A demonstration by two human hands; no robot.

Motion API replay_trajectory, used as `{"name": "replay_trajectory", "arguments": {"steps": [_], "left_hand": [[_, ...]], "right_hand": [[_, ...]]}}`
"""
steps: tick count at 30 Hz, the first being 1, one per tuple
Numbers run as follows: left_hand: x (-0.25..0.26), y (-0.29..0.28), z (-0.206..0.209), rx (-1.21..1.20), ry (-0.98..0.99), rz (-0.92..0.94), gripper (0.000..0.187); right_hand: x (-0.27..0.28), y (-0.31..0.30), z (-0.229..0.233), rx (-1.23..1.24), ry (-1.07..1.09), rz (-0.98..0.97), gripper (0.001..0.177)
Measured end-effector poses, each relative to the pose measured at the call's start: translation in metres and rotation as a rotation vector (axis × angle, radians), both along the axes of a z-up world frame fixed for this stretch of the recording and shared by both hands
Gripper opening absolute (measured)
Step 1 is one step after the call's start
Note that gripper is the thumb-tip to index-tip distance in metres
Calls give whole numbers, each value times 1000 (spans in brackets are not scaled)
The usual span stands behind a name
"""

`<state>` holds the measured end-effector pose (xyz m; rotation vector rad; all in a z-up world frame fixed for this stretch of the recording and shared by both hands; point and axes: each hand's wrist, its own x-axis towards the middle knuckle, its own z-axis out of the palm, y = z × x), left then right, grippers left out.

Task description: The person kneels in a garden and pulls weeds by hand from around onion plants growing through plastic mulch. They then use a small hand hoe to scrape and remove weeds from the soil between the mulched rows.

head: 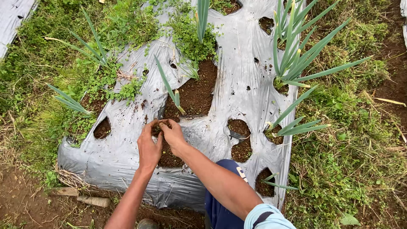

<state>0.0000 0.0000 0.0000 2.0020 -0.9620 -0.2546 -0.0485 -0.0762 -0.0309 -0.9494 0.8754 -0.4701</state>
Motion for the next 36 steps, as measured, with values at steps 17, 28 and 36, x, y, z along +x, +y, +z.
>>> {"name": "replay_trajectory", "arguments": {"steps": [17, 28, 36], "left_hand": [[6, -1, -29, 57, 3, 58, 36], [10, 0, -32, 76, 83, 69, 26], [31, 9, -59, 100, 115, 97, 12]], "right_hand": [[8, -7, -27, 72, 57, 81, 60], [2, -10, -29, -44, 71, 145, 61], [13, -10, -56, -18, -85, 18, 26]]}}
